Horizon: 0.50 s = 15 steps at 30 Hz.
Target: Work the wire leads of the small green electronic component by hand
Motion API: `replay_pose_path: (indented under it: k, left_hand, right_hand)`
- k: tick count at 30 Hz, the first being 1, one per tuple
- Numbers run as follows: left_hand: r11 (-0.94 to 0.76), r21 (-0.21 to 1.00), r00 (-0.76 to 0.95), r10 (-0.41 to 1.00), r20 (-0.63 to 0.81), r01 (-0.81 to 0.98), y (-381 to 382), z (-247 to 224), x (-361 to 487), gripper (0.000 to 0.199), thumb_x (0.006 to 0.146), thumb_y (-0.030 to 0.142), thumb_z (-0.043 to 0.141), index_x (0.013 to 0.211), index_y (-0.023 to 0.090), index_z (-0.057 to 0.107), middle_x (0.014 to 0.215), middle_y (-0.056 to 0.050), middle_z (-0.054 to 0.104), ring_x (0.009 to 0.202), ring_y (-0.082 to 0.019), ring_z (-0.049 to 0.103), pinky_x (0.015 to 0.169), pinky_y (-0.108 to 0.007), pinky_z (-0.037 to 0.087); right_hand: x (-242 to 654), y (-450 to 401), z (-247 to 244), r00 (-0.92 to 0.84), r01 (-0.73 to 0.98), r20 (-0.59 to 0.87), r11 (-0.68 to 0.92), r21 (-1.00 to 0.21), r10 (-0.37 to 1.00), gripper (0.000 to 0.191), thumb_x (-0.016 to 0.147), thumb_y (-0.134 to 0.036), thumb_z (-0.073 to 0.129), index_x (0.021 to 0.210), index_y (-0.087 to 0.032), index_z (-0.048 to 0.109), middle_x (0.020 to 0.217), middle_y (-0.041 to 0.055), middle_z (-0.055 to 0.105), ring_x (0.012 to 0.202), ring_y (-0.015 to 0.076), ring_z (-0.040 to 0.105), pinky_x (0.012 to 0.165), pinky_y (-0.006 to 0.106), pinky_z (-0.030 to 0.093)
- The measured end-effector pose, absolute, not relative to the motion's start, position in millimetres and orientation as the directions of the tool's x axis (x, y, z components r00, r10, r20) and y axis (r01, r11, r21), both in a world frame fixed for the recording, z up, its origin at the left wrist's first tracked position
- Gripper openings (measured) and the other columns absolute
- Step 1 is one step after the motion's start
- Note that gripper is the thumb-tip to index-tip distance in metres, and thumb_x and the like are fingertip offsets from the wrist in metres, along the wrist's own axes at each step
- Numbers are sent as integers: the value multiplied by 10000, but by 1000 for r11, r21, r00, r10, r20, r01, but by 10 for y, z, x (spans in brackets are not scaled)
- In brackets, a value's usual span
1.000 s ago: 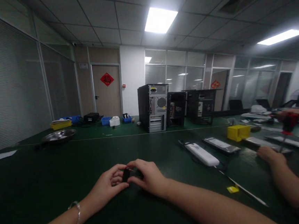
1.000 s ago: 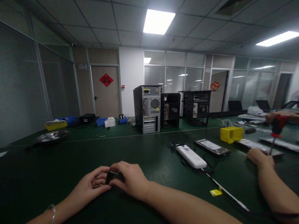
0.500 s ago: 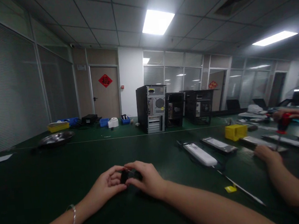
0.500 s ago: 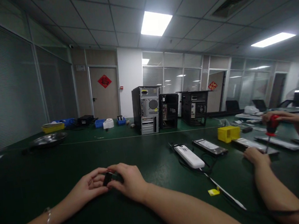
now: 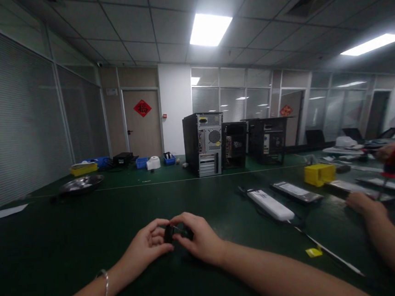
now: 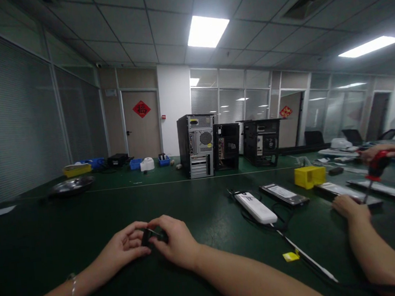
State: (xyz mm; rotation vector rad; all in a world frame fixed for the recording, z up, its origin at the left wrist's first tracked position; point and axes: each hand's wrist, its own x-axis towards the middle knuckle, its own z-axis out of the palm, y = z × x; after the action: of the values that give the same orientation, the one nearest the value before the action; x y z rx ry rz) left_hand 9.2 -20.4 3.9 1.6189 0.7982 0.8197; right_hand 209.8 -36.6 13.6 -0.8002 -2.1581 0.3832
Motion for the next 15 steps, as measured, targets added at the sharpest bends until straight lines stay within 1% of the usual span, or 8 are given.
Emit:
replay_pose_path:
  k: [2,4,7,10,12,15]
  left_hand:
    - [-184,977,527,844,103,104,-200,33,89,457,694,202,707,1107,175,514,917,-39,648,837,-192,632,784,-342,500]
    - [-190,974,523,847,99,123,-198,33,87,460,696,199,702,1115,178,514,913,-35,643,815,-182,625,770,-335,501]
    - [-184,975,532,842,90,127,-195,32,85,504,690,199,706,1152,180,504,953,-47,639,855,-194,618,791,-340,495]
    - [-178,976,543,835,85,121,-194,29,83,557,671,216,728,1177,178,498,991,-61,634,892,-212,614,813,-351,486]
    - [-172,979,557,827,81,113,-198,30,83,545,697,250,710,1191,173,492,988,-70,636,877,-217,623,803,-357,486]
    - [-179,979,570,816,93,96,-214,42,86,481,770,311,634,1205,162,493,964,-78,639,851,-219,636,779,-357,485]
  right_hand:
    - [2095,-359,123,-477,425,567,741,-519,671,321,804,-193,589,1119,-213,529,1028,45,582,949,165,548,820,277,428]
    - [2091,-345,107,-446,437,569,723,-535,691,288,788,-206,616,1067,-205,543,988,41,579,902,164,547,774,270,432]
    - [2083,-320,91,-428,433,579,720,-543,694,197,771,-211,641,949,-185,563,922,30,569,850,152,536,740,256,424]
    - [2070,-308,92,-445,422,570,723,-547,691,142,781,-206,634,908,-180,577,913,26,556,853,144,528,750,249,419]
    - [2061,-308,98,-451,416,566,723,-551,690,137,786,-194,626,915,-180,582,916,27,550,852,141,525,747,245,421]
    - [2054,-312,108,-459,396,571,732,-554,681,124,801,-168,598,923,-180,585,921,30,547,870,139,527,768,247,421]
